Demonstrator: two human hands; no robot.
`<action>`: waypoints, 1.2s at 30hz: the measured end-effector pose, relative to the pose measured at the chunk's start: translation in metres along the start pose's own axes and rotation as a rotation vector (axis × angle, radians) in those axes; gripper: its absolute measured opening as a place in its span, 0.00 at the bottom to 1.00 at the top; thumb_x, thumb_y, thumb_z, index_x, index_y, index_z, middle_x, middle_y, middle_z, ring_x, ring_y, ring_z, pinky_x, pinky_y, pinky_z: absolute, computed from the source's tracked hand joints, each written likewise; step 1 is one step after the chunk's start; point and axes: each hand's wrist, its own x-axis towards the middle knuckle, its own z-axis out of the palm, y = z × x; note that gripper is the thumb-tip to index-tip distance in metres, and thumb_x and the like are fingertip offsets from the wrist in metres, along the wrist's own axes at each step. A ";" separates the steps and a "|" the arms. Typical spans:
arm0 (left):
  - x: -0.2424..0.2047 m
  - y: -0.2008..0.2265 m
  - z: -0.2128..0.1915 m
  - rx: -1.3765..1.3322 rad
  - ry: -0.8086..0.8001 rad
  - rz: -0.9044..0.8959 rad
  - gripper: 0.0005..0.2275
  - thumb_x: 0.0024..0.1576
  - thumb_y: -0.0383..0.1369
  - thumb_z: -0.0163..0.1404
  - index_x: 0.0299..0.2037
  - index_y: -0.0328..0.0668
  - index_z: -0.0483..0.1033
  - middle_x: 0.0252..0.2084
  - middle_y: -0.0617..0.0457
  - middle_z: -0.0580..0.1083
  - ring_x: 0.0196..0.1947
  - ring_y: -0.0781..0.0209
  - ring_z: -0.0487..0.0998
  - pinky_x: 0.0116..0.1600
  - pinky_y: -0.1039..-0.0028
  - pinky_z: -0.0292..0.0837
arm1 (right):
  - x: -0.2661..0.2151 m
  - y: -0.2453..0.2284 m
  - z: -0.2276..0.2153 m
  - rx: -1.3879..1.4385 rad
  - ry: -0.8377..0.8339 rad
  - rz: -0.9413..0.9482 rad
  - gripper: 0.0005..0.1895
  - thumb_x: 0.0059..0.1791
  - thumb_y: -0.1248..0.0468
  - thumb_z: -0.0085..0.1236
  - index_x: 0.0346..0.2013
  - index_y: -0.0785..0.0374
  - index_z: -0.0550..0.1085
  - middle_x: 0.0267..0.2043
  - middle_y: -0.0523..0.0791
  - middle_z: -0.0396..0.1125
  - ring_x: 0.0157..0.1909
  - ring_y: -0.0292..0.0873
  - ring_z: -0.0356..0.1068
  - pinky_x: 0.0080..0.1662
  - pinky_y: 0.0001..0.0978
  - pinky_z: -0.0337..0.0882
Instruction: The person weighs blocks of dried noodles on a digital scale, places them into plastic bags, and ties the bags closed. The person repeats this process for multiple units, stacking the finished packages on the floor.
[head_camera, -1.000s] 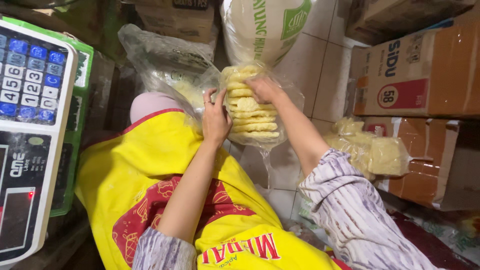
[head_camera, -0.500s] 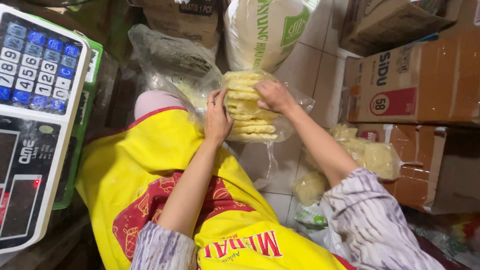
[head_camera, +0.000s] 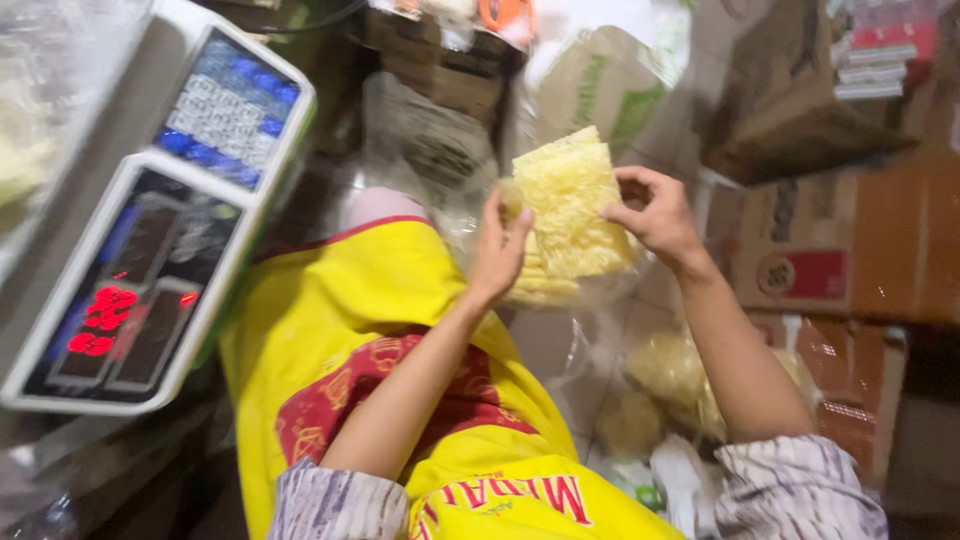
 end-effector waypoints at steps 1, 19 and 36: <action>-0.004 0.010 -0.001 -0.147 -0.011 0.058 0.30 0.64 0.42 0.46 0.72 0.33 0.50 0.68 0.37 0.61 0.62 0.49 0.69 0.66 0.64 0.62 | 0.005 -0.015 0.008 0.094 -0.034 0.018 0.21 0.46 0.71 0.65 0.53 0.71 0.73 0.47 0.43 0.74 0.48 0.34 0.73 0.52 0.25 0.74; -0.190 0.240 -0.327 -0.192 0.610 0.557 0.22 0.64 0.29 0.53 0.67 0.32 0.64 0.48 0.49 0.71 0.47 0.63 0.73 0.53 0.73 0.71 | 0.088 -0.328 0.299 0.401 -0.698 -0.038 0.18 0.52 0.61 0.59 0.53 0.69 0.73 0.44 0.41 0.68 0.44 0.32 0.69 0.43 0.26 0.73; -0.158 0.205 -0.476 0.221 0.863 -0.062 0.25 0.58 0.36 0.53 0.62 0.32 0.61 0.56 0.38 0.73 0.53 0.48 0.78 0.53 0.64 0.74 | 0.152 -0.360 0.490 -0.535 -0.427 -0.495 0.30 0.43 0.52 0.69 0.55 0.65 0.73 0.40 0.51 0.76 0.42 0.47 0.78 0.47 0.37 0.75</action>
